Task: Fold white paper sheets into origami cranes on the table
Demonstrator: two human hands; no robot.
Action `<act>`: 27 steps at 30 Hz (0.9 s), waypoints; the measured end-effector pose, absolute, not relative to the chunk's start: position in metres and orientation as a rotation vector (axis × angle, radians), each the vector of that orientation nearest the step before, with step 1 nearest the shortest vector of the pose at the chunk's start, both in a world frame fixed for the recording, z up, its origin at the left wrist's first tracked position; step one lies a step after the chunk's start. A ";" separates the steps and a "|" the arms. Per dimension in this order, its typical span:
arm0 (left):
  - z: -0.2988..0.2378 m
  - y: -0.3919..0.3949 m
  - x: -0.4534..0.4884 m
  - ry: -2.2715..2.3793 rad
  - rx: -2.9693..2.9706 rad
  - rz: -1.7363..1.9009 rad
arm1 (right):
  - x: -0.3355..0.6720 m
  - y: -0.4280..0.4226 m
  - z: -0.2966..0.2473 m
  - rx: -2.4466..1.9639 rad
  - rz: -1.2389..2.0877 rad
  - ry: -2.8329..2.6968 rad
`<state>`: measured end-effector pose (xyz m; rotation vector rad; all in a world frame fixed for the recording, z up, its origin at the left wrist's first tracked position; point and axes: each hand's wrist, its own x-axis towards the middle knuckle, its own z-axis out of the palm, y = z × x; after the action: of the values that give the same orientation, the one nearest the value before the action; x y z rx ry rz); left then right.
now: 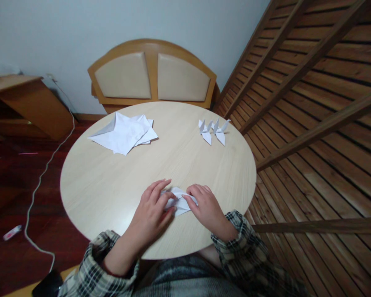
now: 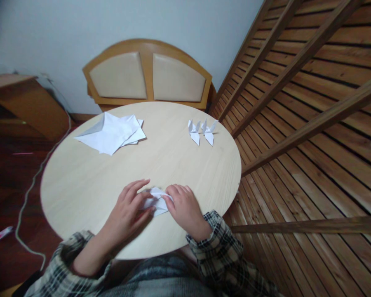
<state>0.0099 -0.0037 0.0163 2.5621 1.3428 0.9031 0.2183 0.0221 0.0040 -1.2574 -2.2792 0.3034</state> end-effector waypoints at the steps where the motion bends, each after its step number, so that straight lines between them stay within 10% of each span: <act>1: 0.016 -0.003 0.009 1.366 2.554 0.936 | 0.219 0.022 0.004 -1.228 0.304 -2.282; 27: 0.013 0.000 -0.001 1.383 2.583 1.006 | 0.224 0.019 0.007 -0.665 0.116 -2.206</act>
<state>-0.0010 0.0000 0.0130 2.5830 1.3834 1.0065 0.2238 0.0194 0.0071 -0.6645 -2.2059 0.1155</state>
